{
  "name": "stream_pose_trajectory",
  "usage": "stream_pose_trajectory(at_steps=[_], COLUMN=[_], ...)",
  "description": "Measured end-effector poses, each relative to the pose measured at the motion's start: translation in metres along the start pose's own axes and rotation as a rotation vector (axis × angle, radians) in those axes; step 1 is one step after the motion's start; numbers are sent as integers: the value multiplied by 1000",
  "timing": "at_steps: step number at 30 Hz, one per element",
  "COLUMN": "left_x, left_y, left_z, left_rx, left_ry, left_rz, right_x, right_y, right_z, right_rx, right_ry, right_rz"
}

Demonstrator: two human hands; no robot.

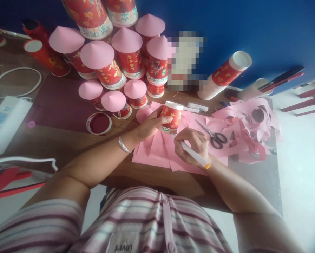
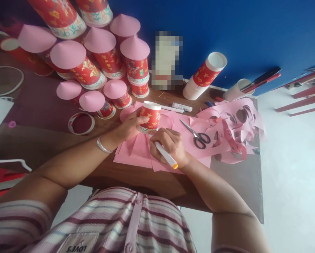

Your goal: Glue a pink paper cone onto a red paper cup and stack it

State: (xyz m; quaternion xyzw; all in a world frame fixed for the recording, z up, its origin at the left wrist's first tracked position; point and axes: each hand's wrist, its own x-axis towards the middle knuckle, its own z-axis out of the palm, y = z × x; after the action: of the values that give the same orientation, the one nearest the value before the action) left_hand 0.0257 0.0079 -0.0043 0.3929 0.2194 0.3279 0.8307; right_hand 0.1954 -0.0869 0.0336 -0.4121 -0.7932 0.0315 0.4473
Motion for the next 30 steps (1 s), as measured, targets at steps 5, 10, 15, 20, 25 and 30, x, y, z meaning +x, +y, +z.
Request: stream_pose_trajectory(at_steps=[5,10,15,20,25,30], left_x=[1,2,2,2,1,1], left_y=[1,1,-1,1,3,3], left_z=[0,0,-2,-3,-2,-1], left_rx=[-42,-34,-48,-81,-74,-70], left_ry=[53,46,55,60,66,77], left_rz=[15,21,26,16,15,16], right_x=[-2,-1,0,-2,-1,-1], right_y=[0,1,1,2,2,2], right_z=[0,0,-1,0,1,1], right_rx=[-36,-49,-60,-52,-52,-66], right_ry=[70,72,73,81,98,96], right_rz=[5,-20,-6,-18,-41,-43])
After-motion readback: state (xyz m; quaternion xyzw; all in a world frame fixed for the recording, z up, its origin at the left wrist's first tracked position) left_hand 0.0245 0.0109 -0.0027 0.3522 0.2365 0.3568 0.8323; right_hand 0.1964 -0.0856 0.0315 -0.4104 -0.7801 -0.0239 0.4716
